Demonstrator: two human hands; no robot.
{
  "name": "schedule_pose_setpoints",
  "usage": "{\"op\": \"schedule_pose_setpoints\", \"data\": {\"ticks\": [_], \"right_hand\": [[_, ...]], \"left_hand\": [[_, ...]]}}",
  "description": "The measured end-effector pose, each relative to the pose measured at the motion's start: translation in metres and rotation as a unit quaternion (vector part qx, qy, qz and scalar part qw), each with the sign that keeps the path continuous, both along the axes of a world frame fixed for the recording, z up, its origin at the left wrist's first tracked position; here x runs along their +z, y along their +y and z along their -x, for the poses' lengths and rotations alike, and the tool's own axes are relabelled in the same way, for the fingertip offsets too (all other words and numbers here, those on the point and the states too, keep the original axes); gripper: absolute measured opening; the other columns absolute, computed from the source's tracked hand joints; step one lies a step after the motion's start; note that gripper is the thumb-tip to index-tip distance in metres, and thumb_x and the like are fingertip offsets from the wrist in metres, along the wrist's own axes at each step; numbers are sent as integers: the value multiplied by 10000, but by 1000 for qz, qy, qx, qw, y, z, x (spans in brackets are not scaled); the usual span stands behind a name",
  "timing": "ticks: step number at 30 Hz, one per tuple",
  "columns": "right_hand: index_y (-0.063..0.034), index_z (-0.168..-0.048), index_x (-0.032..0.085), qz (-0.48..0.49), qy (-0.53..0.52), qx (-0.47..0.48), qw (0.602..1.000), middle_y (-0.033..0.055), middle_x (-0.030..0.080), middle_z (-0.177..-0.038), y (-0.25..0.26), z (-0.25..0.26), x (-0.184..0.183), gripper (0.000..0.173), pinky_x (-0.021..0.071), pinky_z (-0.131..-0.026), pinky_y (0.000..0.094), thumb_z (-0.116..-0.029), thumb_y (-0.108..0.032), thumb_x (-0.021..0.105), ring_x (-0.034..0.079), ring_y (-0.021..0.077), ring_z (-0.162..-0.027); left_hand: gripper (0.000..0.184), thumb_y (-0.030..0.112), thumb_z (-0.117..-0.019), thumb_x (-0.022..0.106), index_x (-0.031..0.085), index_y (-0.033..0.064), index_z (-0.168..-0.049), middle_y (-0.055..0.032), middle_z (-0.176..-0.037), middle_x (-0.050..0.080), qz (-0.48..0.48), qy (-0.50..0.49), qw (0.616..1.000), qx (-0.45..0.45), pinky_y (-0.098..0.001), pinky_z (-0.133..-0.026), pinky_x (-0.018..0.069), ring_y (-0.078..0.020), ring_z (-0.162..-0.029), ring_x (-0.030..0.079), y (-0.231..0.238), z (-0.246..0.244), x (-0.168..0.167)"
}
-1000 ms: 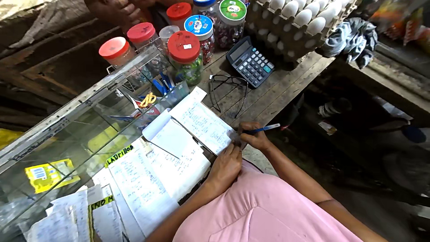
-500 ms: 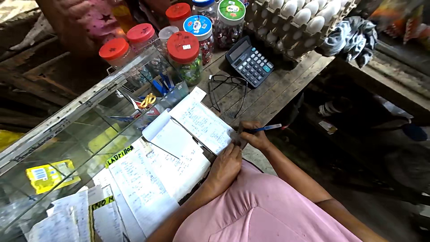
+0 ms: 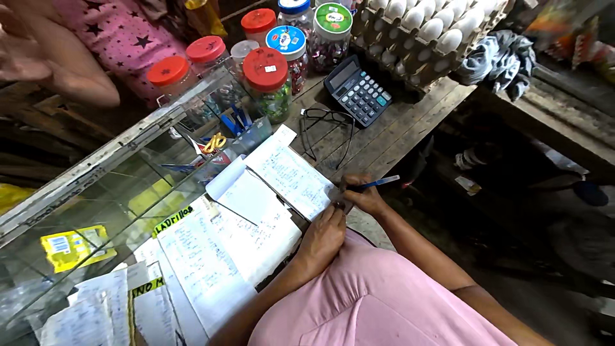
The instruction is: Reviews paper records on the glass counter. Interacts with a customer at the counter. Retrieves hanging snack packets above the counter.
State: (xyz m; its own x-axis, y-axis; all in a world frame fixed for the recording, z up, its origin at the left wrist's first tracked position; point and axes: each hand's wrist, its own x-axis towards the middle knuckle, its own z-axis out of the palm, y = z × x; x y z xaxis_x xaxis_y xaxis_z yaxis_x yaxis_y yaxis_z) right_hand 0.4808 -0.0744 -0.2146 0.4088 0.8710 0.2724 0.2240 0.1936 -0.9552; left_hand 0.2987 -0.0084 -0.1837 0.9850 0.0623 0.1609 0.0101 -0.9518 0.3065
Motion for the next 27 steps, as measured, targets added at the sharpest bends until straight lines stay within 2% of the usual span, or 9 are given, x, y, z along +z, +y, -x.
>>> {"op": "schedule_pose_setpoints", "data": {"ticks": [5,12,14,17,19,21,24,27], "right_hand": [[-65,-684,620,8,-45,-13,999,-47,590,-647,0,0,0,121,444,-555,186,-805,-76,628,532,-3,-595],[-65,-665,609,4,-56,-14,998,-53,575,-631,1,-1,-1,136,426,-549,174,-800,-75,613,520,-16,-590],[-80,-663,613,5,-27,-22,999,-58,579,-634,0,-2,-3,138,430,-547,183,-801,-75,609,523,-10,-588],[-145,-687,627,-21,64,-43,997,-89,614,-693,-2,-4,-5,135,489,-605,194,-801,-74,611,570,-5,-643],[-170,-723,651,-53,93,-77,991,-100,635,-718,-1,-4,-8,120,517,-624,194,-800,-82,620,591,-7,-657],[-154,-779,659,-66,80,-134,986,-94,634,-733,-1,-2,-13,92,509,-619,199,-819,-85,613,582,0,-655],[-123,-940,652,-99,40,-217,970,-101,607,-719,5,5,-18,86,483,-573,189,-941,-136,567,541,-5,-594],[-67,-1119,632,-121,19,-252,960,-55,649,-823,8,8,-16,210,538,-621,219,-1058,-169,459,591,31,-651]], "left_hand": [[235,-55,-963,507,716,-58,-1070,-194,-1153,716,-1,1,1000,-3,-399,-1014,539,-343,-1161,675,0,0,2],[251,-54,-964,507,716,-61,-1104,-194,-1185,715,-6,2,1000,-4,-392,-1016,538,-340,-1177,673,1,0,1],[256,-54,-969,499,709,-64,-1114,-200,-1221,703,-1,9,1000,-5,-395,-1036,526,-344,-1212,656,1,0,2],[274,-40,-983,494,697,-56,-1165,-203,-1353,647,28,26,999,-12,-419,-1104,478,-355,-1327,582,4,2,3],[262,15,-1006,507,701,-28,-1177,-185,-1411,614,58,33,998,-19,-459,-1139,436,-354,-1376,535,7,7,4],[243,61,-1010,539,727,-9,-1147,-171,-1375,645,94,-4,996,-12,-485,-1143,429,-356,-1352,559,9,14,5],[220,102,-990,599,760,6,-1104,-150,-1288,700,142,-104,983,56,-453,-1121,464,-319,-1270,632,12,30,0],[227,153,-984,621,776,33,-1100,-110,-1194,743,157,-158,957,188,-410,-1021,535,-256,-1132,703,17,57,0]]}}
